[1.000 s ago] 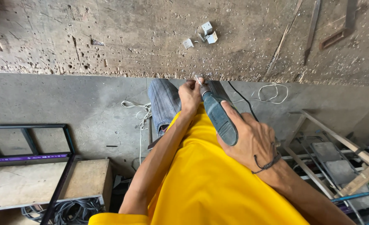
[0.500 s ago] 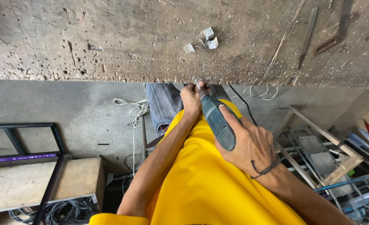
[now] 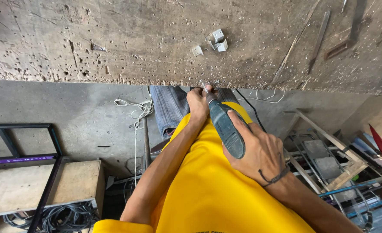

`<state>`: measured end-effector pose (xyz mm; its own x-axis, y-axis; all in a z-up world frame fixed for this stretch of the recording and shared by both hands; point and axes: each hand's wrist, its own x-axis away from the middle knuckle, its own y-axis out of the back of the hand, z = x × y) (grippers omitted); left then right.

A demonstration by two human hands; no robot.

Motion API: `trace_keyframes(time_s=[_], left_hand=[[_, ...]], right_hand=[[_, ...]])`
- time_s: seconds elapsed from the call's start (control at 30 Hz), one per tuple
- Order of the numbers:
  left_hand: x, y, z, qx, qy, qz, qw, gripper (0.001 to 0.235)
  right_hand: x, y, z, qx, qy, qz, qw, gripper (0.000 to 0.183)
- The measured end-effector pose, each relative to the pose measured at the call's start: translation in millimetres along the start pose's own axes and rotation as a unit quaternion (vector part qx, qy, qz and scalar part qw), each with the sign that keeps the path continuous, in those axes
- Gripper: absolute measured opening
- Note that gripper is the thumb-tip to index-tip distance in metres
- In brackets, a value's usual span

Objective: Drilling holes into metal brackets using a power drill on a workbench

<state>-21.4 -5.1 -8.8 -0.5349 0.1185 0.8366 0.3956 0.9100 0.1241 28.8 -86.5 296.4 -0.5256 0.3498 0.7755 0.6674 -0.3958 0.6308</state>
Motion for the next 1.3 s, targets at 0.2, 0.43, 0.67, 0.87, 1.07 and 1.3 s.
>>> trace_keyframes(time_s=[0.2, 0.43, 0.67, 0.87, 1.07, 1.3], left_hand=[[1.2, 2.1, -7.6, 0.001, -0.003, -0.002, 1.000, 0.044], [6.8, 4.5, -11.7, -0.001, 0.002, -0.013, 1.000, 0.042], [4.7, 4.5, -21.0, -0.001, 0.002, -0.010, 1.000, 0.043], [11.7, 6.2, -27.2, 0.032, 0.012, 0.001, 0.999, 0.039], [-3.9, -2.3, 3.1, 0.006, 0.020, -0.011, 1.000, 0.038], [9.6, 13.0, -35.1, -0.023, 0.018, 0.002, 1.000, 0.047]], right_hand=[[1.2, -4.5, -6.2, 0.021, 0.004, 0.004, 1.000, 0.088], [1.0, 0.6, -5.0, 0.038, 0.018, 0.044, 0.998, 0.093], [1.4, -3.4, -7.1, 0.062, 0.021, 0.054, 0.996, 0.092], [3.1, -5.0, -5.2, 0.068, 0.037, 0.057, 0.995, 0.091], [5.0, 2.5, -21.2, 0.016, 0.017, 0.034, 0.999, 0.082], [41.1, 32.1, -30.2, -0.105, 0.045, -0.097, 0.989, 0.071]])
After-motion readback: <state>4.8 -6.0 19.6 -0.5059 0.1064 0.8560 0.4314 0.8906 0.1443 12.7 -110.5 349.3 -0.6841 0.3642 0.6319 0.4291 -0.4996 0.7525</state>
